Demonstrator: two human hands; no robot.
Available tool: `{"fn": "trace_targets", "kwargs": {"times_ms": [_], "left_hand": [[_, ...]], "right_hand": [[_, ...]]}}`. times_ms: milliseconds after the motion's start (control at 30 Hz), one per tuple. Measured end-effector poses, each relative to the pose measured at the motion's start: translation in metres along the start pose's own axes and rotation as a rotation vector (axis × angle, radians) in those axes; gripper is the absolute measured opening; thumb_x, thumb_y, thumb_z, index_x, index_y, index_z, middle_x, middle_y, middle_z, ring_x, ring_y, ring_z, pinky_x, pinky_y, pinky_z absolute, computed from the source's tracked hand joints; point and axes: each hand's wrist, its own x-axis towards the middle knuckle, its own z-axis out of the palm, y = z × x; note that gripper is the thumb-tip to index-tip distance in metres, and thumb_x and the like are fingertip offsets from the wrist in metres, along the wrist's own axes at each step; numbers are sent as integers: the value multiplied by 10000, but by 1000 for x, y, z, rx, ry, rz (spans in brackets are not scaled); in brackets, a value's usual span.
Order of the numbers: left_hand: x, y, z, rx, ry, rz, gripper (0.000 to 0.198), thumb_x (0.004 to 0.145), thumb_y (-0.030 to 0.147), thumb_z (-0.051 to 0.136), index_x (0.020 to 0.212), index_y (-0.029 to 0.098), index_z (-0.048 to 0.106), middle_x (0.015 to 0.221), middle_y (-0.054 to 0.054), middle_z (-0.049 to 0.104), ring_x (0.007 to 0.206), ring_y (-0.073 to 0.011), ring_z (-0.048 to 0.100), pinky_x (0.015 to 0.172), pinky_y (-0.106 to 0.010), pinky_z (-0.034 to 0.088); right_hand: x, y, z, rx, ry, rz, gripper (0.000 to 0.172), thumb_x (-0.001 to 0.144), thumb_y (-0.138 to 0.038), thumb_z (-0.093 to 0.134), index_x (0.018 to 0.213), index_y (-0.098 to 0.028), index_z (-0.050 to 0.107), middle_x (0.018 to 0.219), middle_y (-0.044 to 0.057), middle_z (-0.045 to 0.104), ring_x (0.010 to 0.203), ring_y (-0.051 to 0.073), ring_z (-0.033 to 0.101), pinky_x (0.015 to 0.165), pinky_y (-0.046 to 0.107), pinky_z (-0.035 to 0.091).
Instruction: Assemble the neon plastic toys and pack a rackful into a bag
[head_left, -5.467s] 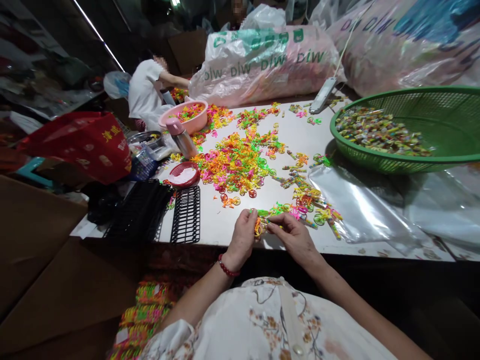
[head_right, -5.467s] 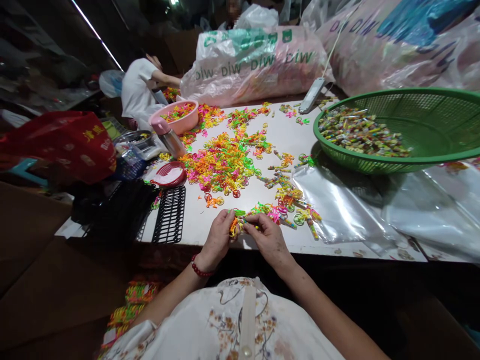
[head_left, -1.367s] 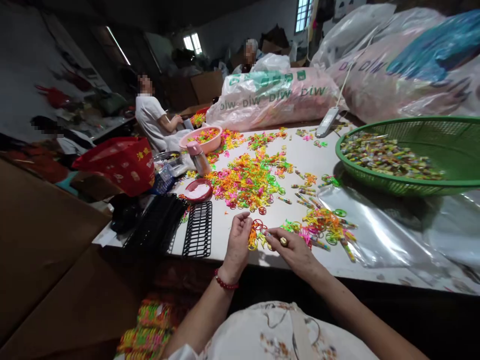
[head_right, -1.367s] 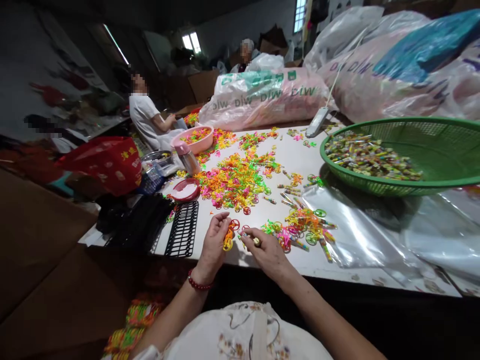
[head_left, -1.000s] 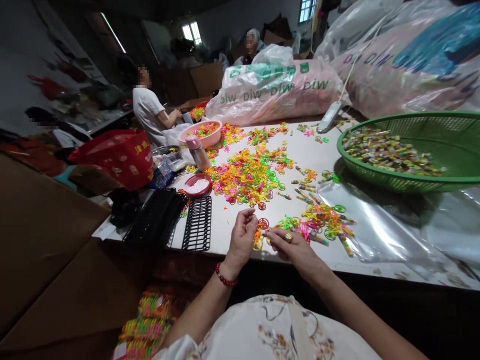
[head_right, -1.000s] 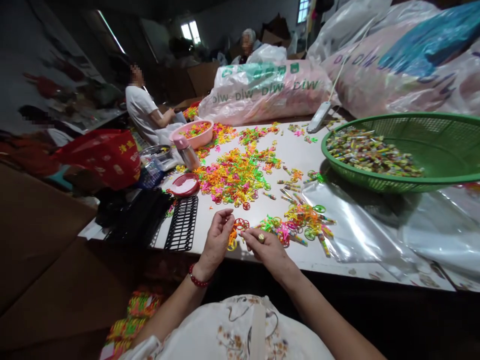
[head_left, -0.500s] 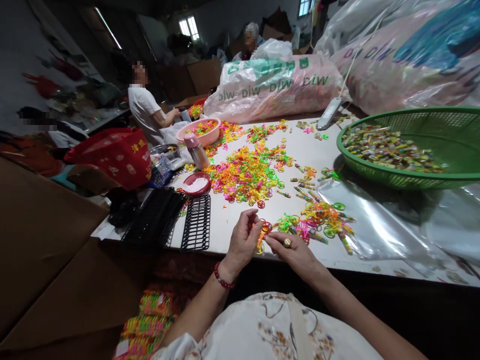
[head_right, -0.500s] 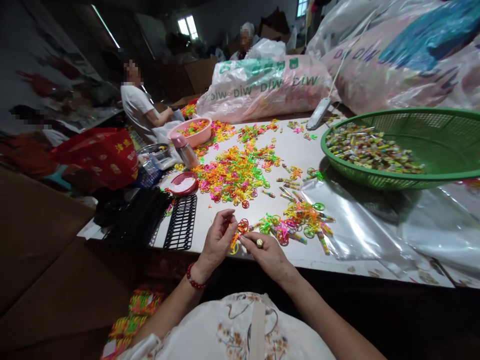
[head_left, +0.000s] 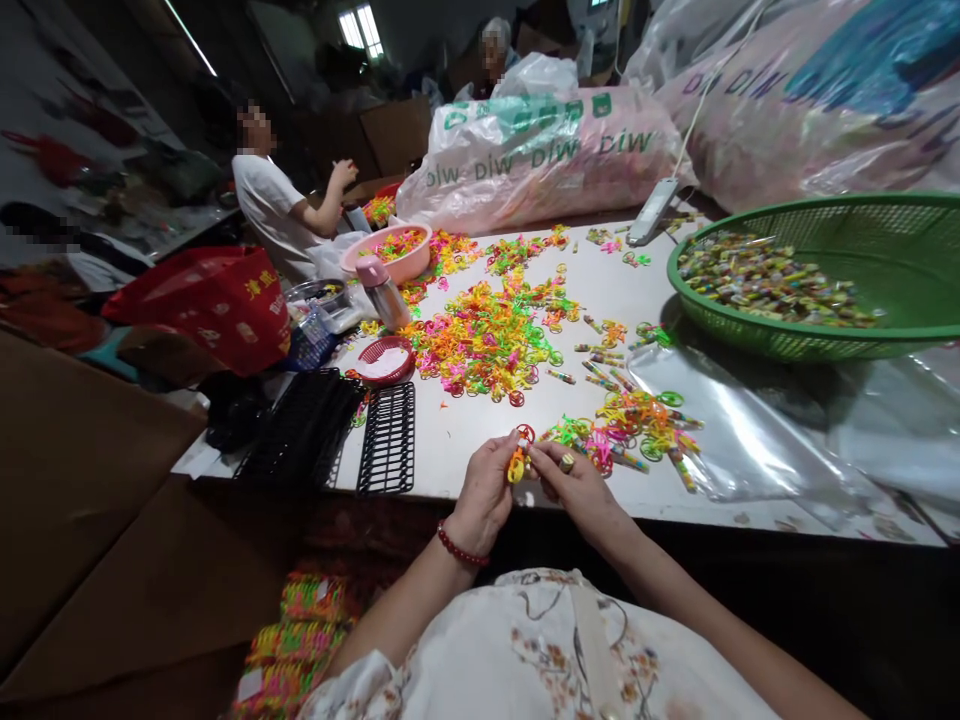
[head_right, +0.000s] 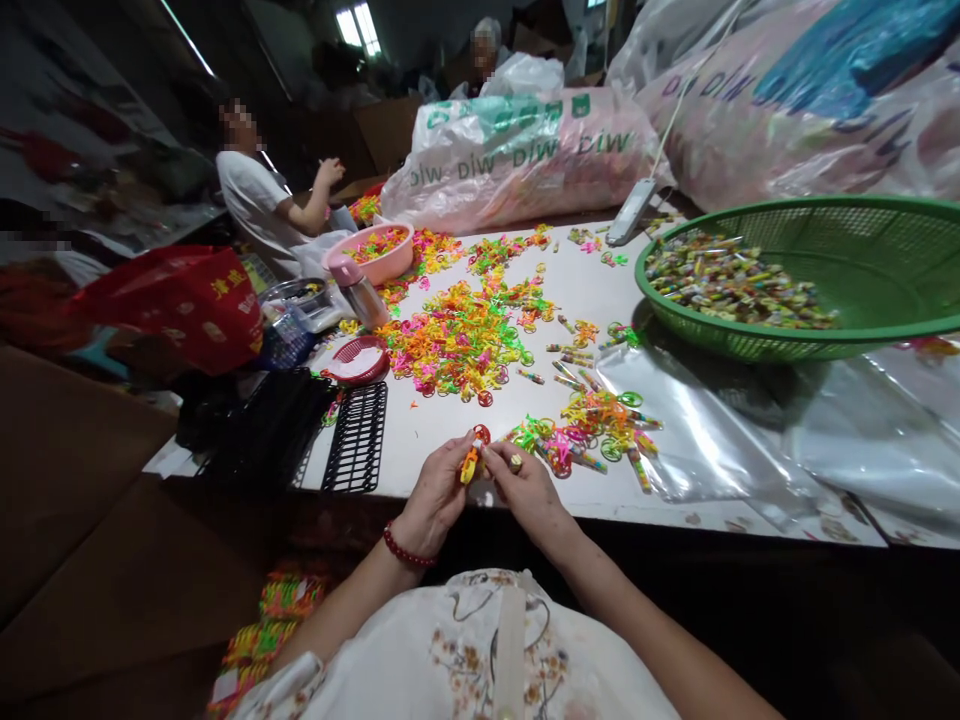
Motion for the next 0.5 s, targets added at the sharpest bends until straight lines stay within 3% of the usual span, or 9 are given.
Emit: {"fn": "trace_targets", "kwargs": {"times_ms": [100, 233, 400, 500], "left_hand": [[0, -3, -1, 29, 59, 70, 446, 646, 440, 814, 827, 148, 530, 708, 7, 617, 582, -99, 572, 579, -234, 444], [2, -8, -7, 218, 180, 283, 423, 760, 475, 720, 958, 184, 485, 780, 18, 600, 643, -100, 578, 599, -224, 441], [2, -11, -12, 341, 147, 355, 320, 879, 454, 591, 1034, 209, 458, 772, 31, 560, 599, -82, 518, 555, -202, 396], [1, -13, -11, 333, 80, 355, 296, 907, 422, 561, 1100, 225, 452, 837, 13, 585, 679, -95, 556, 614, -210, 429]], "right_hand": [[-1, 0, 0, -9, 12, -5, 342, 839, -537, 617, 857, -196, 616, 665, -45, 499, 485, 69, 345, 449, 224, 238], [-4, -5, 0, -107, 12, -41, 342, 851, -526, 600, 921, -195, 652, 696, -31, 528, 504, 79, 372, 460, 232, 263], [-7, -13, 1, -147, 23, -13, 402, 844, -580, 578, 760, -189, 615, 600, -50, 440, 492, 84, 330, 476, 240, 273], [-7, -14, 0, -106, -1, 26, 432, 827, -615, 578, 782, -187, 614, 589, -59, 404, 486, 82, 298, 462, 238, 252]]}}
